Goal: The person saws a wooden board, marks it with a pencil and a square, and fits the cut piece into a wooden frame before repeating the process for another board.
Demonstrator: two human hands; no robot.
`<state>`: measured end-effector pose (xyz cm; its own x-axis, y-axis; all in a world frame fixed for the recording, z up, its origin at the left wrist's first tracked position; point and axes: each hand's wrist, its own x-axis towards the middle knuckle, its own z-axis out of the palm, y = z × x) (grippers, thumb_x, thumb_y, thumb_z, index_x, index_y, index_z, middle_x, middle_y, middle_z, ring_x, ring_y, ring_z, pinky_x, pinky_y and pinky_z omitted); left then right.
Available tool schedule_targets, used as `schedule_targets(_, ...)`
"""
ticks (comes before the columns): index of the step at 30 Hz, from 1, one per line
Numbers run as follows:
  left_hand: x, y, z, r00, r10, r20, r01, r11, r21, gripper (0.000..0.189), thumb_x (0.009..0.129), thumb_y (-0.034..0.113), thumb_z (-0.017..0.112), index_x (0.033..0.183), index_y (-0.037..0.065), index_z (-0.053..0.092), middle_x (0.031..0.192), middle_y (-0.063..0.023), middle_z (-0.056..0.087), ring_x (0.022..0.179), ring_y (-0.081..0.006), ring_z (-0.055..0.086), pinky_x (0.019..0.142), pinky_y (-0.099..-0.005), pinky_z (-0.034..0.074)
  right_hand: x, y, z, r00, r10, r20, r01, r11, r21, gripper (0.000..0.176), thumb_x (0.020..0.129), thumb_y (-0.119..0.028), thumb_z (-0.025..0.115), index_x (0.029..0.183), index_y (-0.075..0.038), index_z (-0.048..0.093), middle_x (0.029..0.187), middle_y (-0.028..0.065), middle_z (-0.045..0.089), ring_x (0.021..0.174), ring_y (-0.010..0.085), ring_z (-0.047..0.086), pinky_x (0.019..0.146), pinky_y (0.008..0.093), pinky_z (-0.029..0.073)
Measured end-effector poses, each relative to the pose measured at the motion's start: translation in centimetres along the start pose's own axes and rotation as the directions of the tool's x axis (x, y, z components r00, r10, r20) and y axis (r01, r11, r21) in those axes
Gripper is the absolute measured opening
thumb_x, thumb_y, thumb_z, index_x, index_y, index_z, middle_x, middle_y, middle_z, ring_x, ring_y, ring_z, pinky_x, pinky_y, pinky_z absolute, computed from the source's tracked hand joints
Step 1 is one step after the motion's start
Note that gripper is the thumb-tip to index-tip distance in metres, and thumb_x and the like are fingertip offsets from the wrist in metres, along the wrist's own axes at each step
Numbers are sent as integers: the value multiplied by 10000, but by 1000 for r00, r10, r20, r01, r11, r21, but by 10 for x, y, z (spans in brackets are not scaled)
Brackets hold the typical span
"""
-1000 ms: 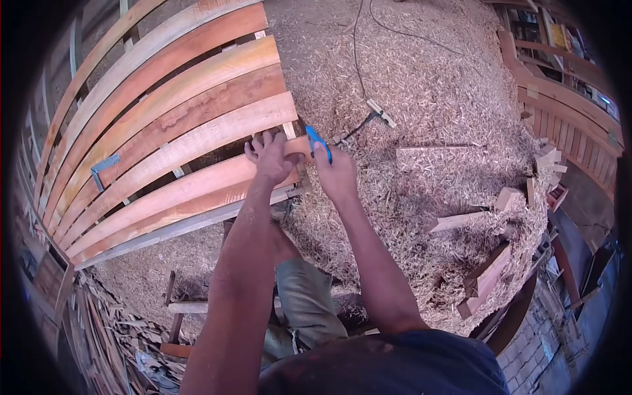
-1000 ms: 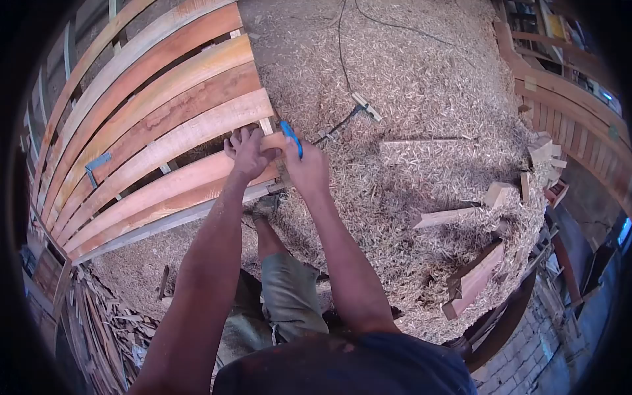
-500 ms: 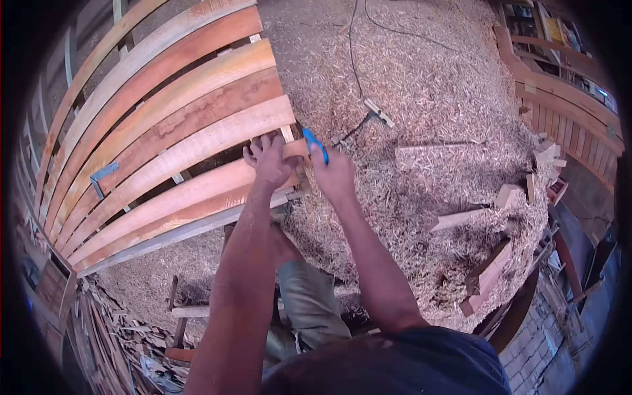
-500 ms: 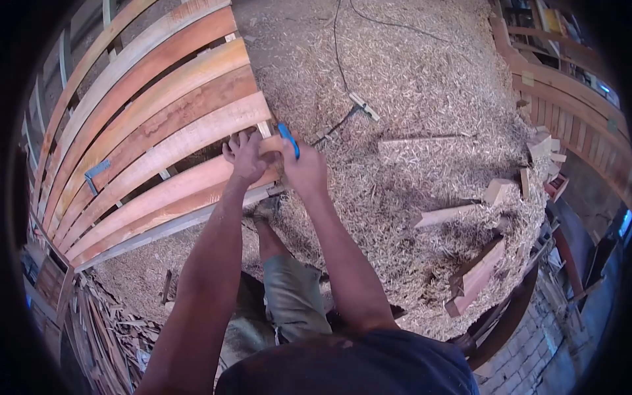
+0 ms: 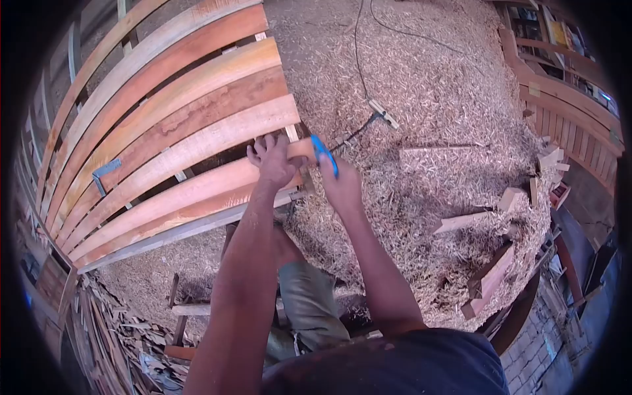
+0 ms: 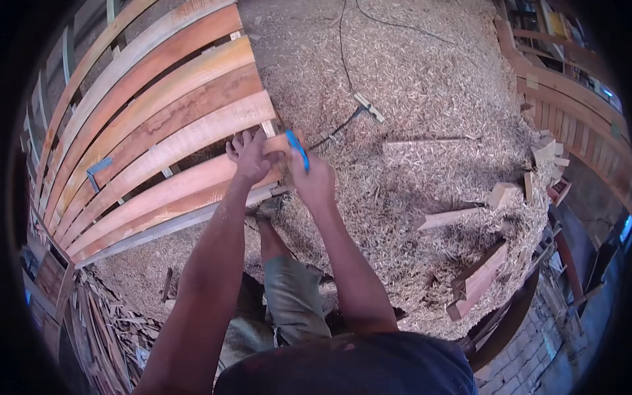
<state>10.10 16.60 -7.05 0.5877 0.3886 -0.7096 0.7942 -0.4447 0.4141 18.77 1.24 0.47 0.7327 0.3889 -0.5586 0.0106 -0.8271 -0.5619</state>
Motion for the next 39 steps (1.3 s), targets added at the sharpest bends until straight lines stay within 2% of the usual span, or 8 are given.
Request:
schedule_targets(8, 5, -10, 9, 998, 52, -28, -53, 998, -18, 829, 799, 485, 874, 1448, 124, 504, 1563, -247, 359, 1518, -511, 200, 1203, -722, 60, -214, -23, -117, 942, 333, 47, -336, 940, 57, 385, 1062, -302, 635, 1294, -5, 715, 791, 124, 715, 693, 152, 700, 643, 340, 542)
schedule_targets(14, 5, 2, -10, 999, -3, 35, 3, 1000, -7, 769, 741, 442, 916, 1327, 92, 562, 1607, -256, 351, 1544, -527, 191, 1225, -722, 51, -31, 16, 3, 997, 40, -65, -38, 999, 27, 369, 1069, -357, 601, 1170, -25, 729, 762, 231, 679, 678, 363, 704, 649, 449, 543)
schedule_targets(17, -12, -1, 0, 1000, 4, 27, -3, 1000, -26, 790, 736, 435, 921, 1350, 92, 560, 1626, -268, 333, 1551, -533, 179, 1225, -724, 40, -7, -11, 3, 998, -22, -56, 25, 998, 59, 408, 1090, -370, 597, 981, 5, 718, 658, 133, 592, 600, 224, 600, 586, 427, 468)
schedule_targets(23, 3, -3, 4, 1000, 14, 2, -14, 1000, 14, 920, 732, 487, 923, 1459, 115, 501, 1586, -251, 360, 1535, -524, 191, 1228, -725, 48, -219, -22, -111, 964, 260, -56, -253, 961, 111, 378, 1081, -339, 606, 1100, 11, 747, 655, 76, 589, 598, 132, 553, 566, 355, 447)
schedule_targets(26, 3, -3, 1, 999, 1, 41, -2, 1000, 11, 944, 716, 492, 932, 1463, 115, 494, 1573, -252, 368, 1529, -528, 196, 1227, -722, 51, -176, 19, -70, 978, 187, -94, -193, 980, -56, 370, 1068, -315, 628, 1246, -10, 736, 779, 166, 710, 663, 225, 699, 659, 380, 546)
schedule_targets(29, 1, -1, 2, 1000, 10, -15, -10, 1000, 6, 932, 722, 488, 929, 1460, 122, 494, 1582, -264, 360, 1529, -532, 198, 1225, -720, 59, -59, 8, -13, 993, 92, -78, -85, 992, 96, 390, 1070, -363, 612, 1104, 5, 740, 738, 203, 681, 629, 340, 684, 606, 457, 510)
schedule_targets(31, -4, -4, 4, 1000, 17, -18, -17, 1000, 10, 930, 727, 485, 927, 1466, 130, 488, 1602, -268, 351, 1531, -533, 203, 1225, -716, 64, -8, -2, 2, 1000, -2, -26, 5, 996, 87, 432, 1086, -385, 600, 954, 15, 691, 661, 147, 588, 581, 224, 560, 564, 424, 432)
schedule_targets(39, 3, 0, 1, 1000, 16, -9, -16, 1000, -5, 815, 739, 455, 925, 1375, 113, 546, 1578, -228, 365, 1518, -498, 221, 1221, -720, 61, -210, -14, -101, 964, 264, -35, -262, 963, 56, 342, 1068, -300, 624, 1228, -22, 742, 754, 153, 689, 670, 211, 710, 614, 381, 522)
